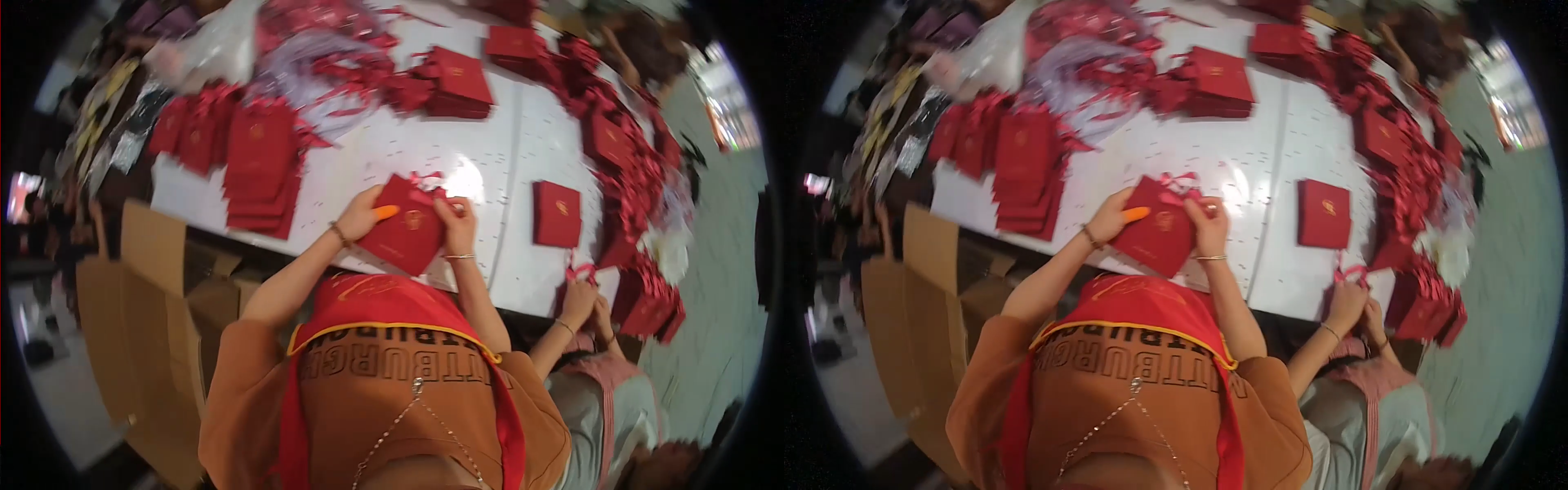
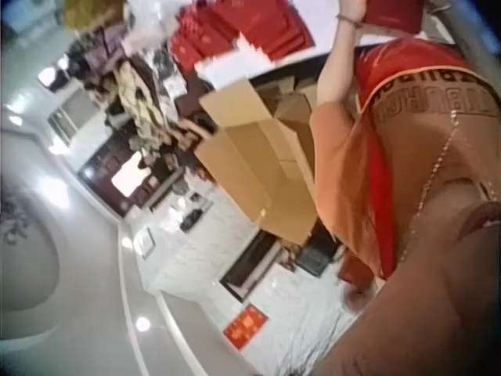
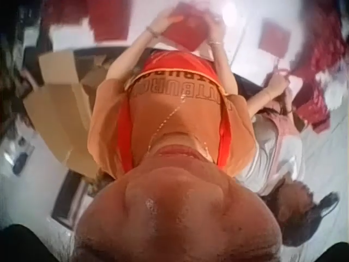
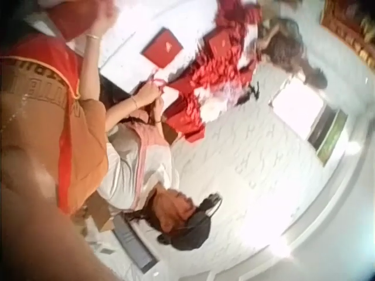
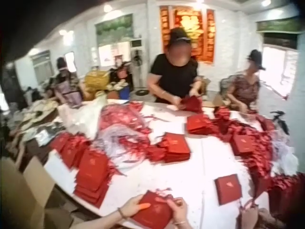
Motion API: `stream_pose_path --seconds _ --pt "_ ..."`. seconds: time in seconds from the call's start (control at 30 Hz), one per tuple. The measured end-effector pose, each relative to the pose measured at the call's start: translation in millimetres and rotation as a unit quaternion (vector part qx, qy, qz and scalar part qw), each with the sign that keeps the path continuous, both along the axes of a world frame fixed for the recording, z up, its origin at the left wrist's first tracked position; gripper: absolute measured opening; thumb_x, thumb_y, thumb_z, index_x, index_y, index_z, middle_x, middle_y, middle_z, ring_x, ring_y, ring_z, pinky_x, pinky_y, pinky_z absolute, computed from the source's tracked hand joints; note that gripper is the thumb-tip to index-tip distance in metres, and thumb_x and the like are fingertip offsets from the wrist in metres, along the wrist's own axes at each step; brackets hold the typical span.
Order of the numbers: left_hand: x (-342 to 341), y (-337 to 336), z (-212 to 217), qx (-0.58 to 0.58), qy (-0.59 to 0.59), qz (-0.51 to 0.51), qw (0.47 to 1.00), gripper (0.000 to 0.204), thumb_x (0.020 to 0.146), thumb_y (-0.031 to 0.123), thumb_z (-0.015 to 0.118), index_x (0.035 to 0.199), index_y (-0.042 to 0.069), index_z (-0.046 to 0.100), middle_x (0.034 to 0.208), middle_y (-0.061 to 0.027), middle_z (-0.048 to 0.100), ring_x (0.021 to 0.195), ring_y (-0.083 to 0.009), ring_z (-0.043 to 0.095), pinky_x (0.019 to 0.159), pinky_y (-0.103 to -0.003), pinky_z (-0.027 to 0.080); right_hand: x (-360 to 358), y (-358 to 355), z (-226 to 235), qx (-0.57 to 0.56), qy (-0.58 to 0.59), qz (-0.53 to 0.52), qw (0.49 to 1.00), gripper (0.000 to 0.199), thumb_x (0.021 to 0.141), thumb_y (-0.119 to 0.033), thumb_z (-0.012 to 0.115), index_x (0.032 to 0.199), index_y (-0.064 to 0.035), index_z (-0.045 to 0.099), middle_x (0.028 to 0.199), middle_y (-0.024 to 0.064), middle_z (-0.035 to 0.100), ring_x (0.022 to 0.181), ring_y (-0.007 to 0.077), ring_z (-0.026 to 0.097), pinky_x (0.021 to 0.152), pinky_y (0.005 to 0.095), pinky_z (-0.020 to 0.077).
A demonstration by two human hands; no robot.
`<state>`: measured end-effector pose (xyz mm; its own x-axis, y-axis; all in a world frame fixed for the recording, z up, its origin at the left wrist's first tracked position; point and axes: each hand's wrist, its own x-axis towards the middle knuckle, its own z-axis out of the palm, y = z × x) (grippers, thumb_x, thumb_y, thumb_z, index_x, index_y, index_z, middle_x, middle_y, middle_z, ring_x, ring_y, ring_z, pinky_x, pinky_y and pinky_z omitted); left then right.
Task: Tying red ribbons onto red gift boxes and stacking them.
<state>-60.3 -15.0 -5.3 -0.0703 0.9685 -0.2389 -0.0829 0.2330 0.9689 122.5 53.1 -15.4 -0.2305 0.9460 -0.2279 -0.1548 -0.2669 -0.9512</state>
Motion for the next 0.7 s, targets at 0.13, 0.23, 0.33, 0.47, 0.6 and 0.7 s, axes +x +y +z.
stream_pose_path --seconds 0.13,0.23,0.33,0.47,0.6,0.7 --pt "-6 -12 21 -0.051 -0.040 0.052 0.997 0.038 0.080 0.007 0.060 0.114 0.000 0.045 0.097 -0.0083 0.058 0.085 -0.0138 0.055 0.074 -0.026 0.047 -14 8 12 -0.063 0.070 -0.007 0.995 0.019 0.077 -0.010 0.066 0.086 -0.0068 0.049 0.079 0.0078 0.057 0.066 0.0114 0.054 0.054 0.0236 0.0439" --pt "-23 -30 16 0.033 -0.089 0.111 0.989 0.045 0.078 0.007 0.063 0.117 0.000 0.042 0.105 -0.0102 0.054 0.088 -0.0139 0.055 0.076 -0.026 0.047 -47 8 26 -0.111 0.124 0.031 0.986 0.024 0.079 -0.009 0.063 0.097 -0.0060 0.047 0.088 0.0110 0.058 0.075 0.0157 0.056 0.063 0.0263 0.0469" --pt "-55 -51 36 0.015 -0.068 0.151 0.986 0.048 0.076 0.003 0.064 0.118 -0.001 0.042 0.109 -0.0096 0.053 0.092 -0.0135 0.054 0.079 -0.026 0.045 -82 13 24 -0.100 0.184 0.077 0.975 0.025 0.082 -0.013 0.060 0.103 -0.0071 0.047 0.091 0.0092 0.059 0.078 0.0142 0.057 0.066 0.0250 0.0466" --pt "-85 -65 67 0.036 -0.072 0.189 0.979 0.047 0.075 -0.002 0.061 0.119 -0.004 0.043 0.109 -0.0084 0.054 0.099 -0.0129 0.051 0.084 -0.026 0.043 -118 15 43 -0.080 0.199 0.134 0.968 0.029 0.087 -0.021 0.053 0.112 -0.0102 0.044 0.093 0.0045 0.057 0.079 0.0122 0.056 0.069 0.0243 0.0452" --pt "-155 -66 78 0.106 -0.178 0.324 0.923 0.042 0.080 -0.003 0.050 0.121 -0.003 0.041 0.113 -0.0103 0.050 0.104 -0.0156 0.050 0.087 -0.028 0.043 -148 18 61 -0.059 0.183 0.103 0.976 0.040 0.084 -0.030 0.056 0.116 -0.0110 0.041 0.100 0.0051 0.054 0.080 0.0163 0.057 0.064 0.0294 0.0472" --pt "-219 -59 96 0.128 -0.121 0.317 0.932 0.032 0.080 -0.004 0.051 0.112 0.000 0.048 0.103 -0.0106 0.057 0.090 -0.0179 0.058 0.077 -0.029 0.050 -181 21 42 -0.013 0.074 0.208 0.975 0.042 0.082 -0.031 0.059 0.114 -0.0091 0.044 0.104 0.0049 0.051 0.084 0.0151 0.056 0.065 0.0291 0.0466"
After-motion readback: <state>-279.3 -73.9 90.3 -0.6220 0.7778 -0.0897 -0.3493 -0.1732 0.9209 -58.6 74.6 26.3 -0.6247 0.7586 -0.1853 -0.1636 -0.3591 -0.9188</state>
